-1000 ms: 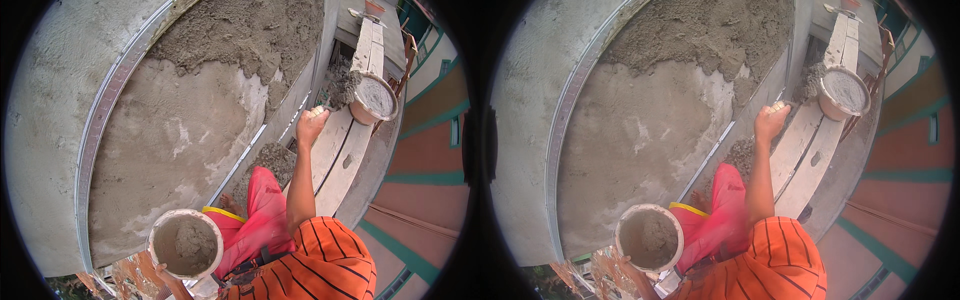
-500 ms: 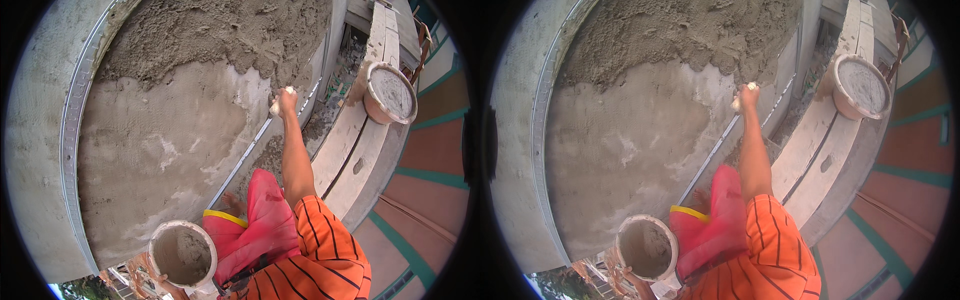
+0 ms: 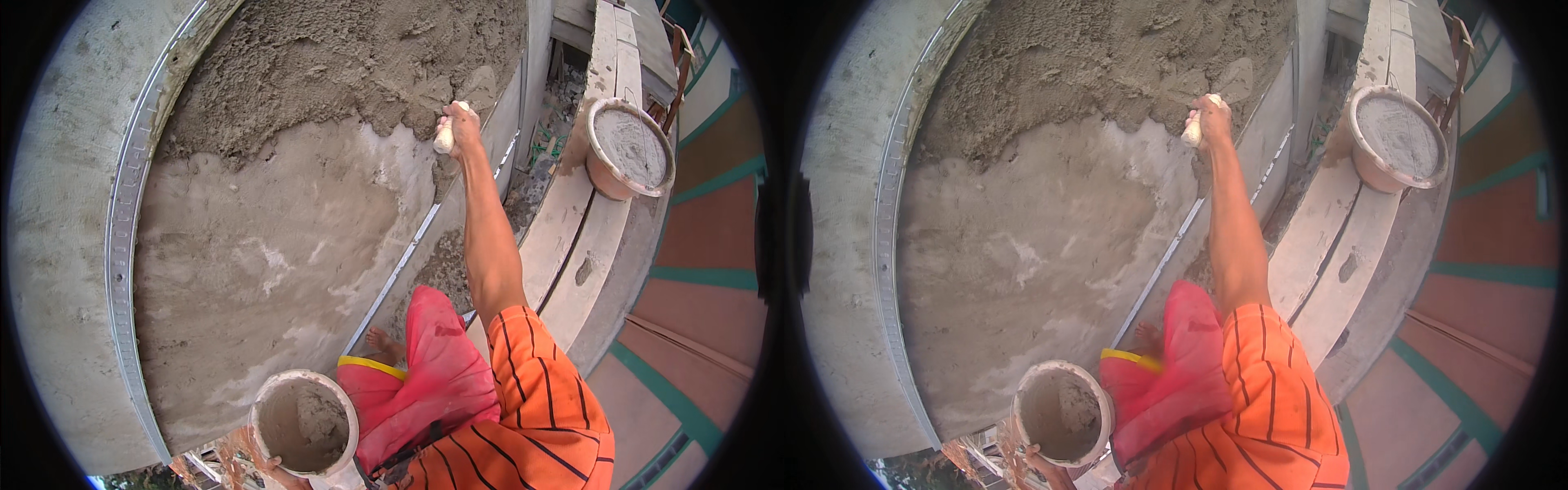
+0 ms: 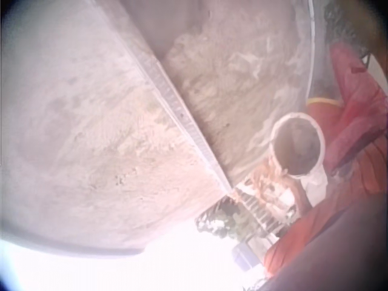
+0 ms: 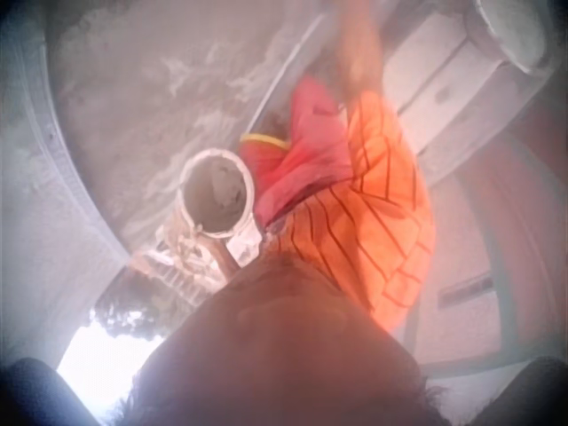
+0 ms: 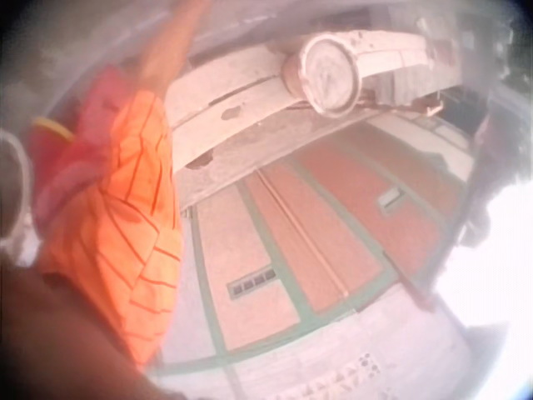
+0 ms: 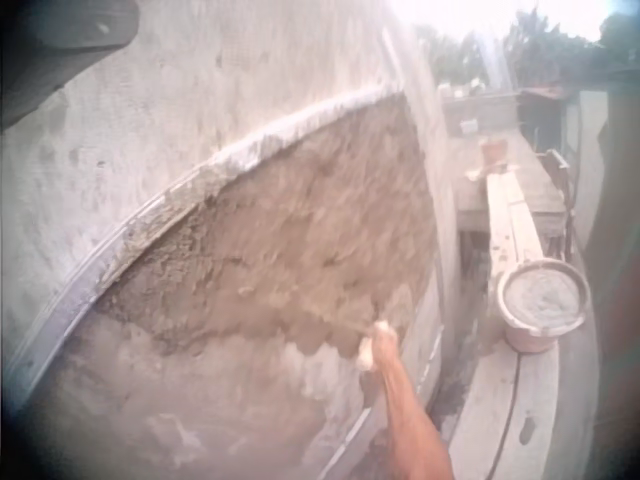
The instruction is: The person scoops wet cement from a bucket using a trowel and applies it to a curved wall surface. They repeatedly smooth and spread the cement along the wall, working their way along the curve.
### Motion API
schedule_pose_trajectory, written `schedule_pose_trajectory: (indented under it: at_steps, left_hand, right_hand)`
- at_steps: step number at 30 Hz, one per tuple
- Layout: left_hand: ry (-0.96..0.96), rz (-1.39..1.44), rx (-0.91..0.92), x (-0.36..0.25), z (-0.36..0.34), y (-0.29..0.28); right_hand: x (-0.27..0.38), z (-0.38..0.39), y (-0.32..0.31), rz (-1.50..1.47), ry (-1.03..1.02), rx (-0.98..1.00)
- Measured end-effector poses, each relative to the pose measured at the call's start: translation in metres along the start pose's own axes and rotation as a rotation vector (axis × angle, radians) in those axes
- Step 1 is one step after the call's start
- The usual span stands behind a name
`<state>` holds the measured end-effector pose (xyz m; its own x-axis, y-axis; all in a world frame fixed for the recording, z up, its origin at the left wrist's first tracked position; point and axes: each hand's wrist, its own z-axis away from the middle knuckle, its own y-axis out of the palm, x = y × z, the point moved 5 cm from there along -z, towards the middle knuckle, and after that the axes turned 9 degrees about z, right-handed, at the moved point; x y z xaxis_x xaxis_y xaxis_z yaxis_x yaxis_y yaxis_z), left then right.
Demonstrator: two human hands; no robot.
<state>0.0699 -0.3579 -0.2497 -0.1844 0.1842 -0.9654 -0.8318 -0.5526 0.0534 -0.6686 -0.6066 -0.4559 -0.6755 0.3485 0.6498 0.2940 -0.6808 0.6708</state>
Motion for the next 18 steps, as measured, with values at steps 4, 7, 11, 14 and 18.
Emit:
schedule_pose_trajectory:
  at_steps: [4, 7, 11, 14, 18]
  left_hand:
    - [0.007, 0.003, 0.024, -0.005, -0.003, 0.006]
    - [-0.001, 0.017, 0.021, -0.002, -0.006, 0.006]
    - [0.002, 0.011, 0.019, 0.001, -0.003, 0.006]
    - [0.001, 0.02, 0.022, 0.002, -0.002, 0.006]
    - [0.011, 0.042, 0.066, -0.005, -0.001, 0.014]
  right_hand:
    - [0.034, 0.027, 0.017, -0.274, -0.073, 0.191]
    - [0.046, 0.05, 0.004, -0.698, 0.02, 0.492]
    - [0.087, 0.127, -0.011, -0.321, -0.377, 0.166]
    - [0.072, 0.137, -0.049, 0.282, -0.624, -0.455]
    - [0.014, 0.134, -0.065, 0.645, -0.499, -1.091]
